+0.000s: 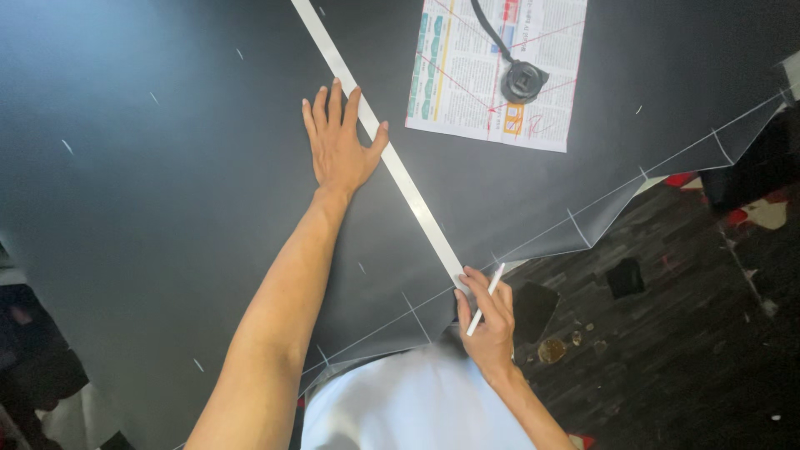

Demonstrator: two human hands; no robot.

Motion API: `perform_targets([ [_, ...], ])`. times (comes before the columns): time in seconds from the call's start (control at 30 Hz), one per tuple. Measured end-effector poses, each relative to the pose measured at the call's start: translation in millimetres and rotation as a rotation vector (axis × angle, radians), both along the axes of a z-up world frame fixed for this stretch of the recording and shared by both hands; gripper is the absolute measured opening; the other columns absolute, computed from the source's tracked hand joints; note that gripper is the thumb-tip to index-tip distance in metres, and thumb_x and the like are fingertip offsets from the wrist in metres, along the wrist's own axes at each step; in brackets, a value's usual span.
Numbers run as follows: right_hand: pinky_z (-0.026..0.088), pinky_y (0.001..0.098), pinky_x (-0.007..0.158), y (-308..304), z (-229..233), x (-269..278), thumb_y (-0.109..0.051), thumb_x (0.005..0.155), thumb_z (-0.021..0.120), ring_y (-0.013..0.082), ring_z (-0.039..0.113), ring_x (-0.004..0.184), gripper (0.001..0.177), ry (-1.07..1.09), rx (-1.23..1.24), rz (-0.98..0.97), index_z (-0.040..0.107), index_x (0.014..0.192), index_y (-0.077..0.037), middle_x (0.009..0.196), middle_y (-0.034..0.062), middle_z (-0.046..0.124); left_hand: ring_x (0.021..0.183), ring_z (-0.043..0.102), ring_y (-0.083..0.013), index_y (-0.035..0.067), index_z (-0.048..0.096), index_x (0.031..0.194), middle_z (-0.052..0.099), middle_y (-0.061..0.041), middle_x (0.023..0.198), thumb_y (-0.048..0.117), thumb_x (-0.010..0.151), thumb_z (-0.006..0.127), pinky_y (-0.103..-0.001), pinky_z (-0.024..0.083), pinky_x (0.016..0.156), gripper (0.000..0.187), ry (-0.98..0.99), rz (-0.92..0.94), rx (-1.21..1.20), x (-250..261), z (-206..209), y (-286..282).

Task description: The person uses a measuring tape and a white marker to draw straight lines on a large dark sheet of material laid on a table. They reference a printed pattern sheet, measure intervals, and draw both horizontal and vertical lines across the surface.

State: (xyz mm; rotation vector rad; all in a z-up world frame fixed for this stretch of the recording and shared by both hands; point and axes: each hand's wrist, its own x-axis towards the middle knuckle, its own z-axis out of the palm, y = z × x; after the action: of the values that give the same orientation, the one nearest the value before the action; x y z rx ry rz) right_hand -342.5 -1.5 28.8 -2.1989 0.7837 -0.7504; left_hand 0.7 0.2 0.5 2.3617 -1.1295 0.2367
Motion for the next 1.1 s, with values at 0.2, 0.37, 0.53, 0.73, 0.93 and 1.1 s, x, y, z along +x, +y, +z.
perform_targets([
  [0.2, 0.053, 0.0377, 0.090, -0.6, 0.8, 0.4, 0.004, 0.085, 0.075, 0.0311, 0.062, 0.108, 0.032, -0.003, 0.014, 0.003, 0.070, 0.115, -0.001, 0.123, 0.0123, 0.072, 0.147, 0.029, -0.0426, 0.004, 0.055, 0.146, 0.039, -0.021, 0.158, 0.042, 0.097, 0.068, -0.060, 0.011, 0.125, 0.063, 0.016, 0.009, 0.042, -1.3, 3.3, 0.0],
  [0.37, 0.053, 0.0381, 0.088, 0.3, 1.5, 0.6, 0.004, 0.085, 0.074, 0.0303, 0.062, 0.106, 0.030, 0.018, 0.015, 0.001, 0.070, 0.114, -0.001, 0.122, 0.0116, 0.073, 0.150, 0.024, -0.0427, 0.007, 0.049, 0.152, 0.035, -0.016, 0.162, 0.043, 0.100, 0.060, -0.062, 0.006, 0.124, 0.063, 0.011, 0.007, 0.115, -1.0, 6.7, -2.4],
  [0.53, 0.054, 0.0370, 0.088, 0.8, -0.5, 1.3, 0.004, 0.085, 0.074, 0.0294, 0.063, 0.108, 0.029, 0.010, 0.031, -0.006, 0.071, 0.114, -0.002, 0.122, 0.0104, 0.072, 0.151, 0.022, -0.0420, 0.007, 0.045, 0.155, 0.034, -0.015, 0.163, 0.039, 0.100, 0.058, -0.063, 0.004, 0.124, 0.064, 0.004, 0.008, 0.148, -0.1, 5.6, -3.5],
  [0.73, 0.054, 0.0375, 0.090, 0.4, -0.5, 0.4, 0.004, 0.086, 0.074, 0.0304, 0.062, 0.109, 0.029, 0.010, 0.007, -0.001, 0.071, 0.114, -0.001, 0.124, 0.0113, 0.072, 0.151, 0.023, -0.0396, 0.004, 0.045, 0.154, 0.035, -0.016, 0.162, 0.037, 0.099, 0.059, -0.063, 0.003, 0.124, 0.066, 0.021, 0.009, 0.134, 0.2, -0.2, -3.0],
  [0.93, 0.054, 0.0371, 0.088, -2.3, 2.7, 1.5, 0.004, 0.085, 0.074, 0.0301, 0.063, 0.107, 0.027, 0.010, 0.002, 0.011, 0.071, 0.112, -0.001, 0.123, 0.0119, 0.072, 0.151, 0.023, -0.0389, 0.005, 0.045, 0.154, 0.035, -0.016, 0.162, 0.037, 0.099, 0.060, -0.062, 0.003, 0.124, 0.066, 0.027, 0.014, 0.153, -0.2, 1.6, -2.2],
  [1.1, 0.053, 0.0372, 0.088, -2.9, 3.6, 1.2, 0.004, 0.085, 0.074, 0.0299, 0.063, 0.107, 0.026, 0.015, 0.001, 0.015, 0.071, 0.111, -0.001, 0.122, 0.0122, 0.073, 0.152, 0.023, -0.0386, 0.005, 0.044, 0.155, 0.035, -0.015, 0.163, 0.038, 0.100, 0.059, -0.062, 0.003, 0.124, 0.066, 0.037, 0.017, 0.154, -0.5, 2.7, -2.6],
])
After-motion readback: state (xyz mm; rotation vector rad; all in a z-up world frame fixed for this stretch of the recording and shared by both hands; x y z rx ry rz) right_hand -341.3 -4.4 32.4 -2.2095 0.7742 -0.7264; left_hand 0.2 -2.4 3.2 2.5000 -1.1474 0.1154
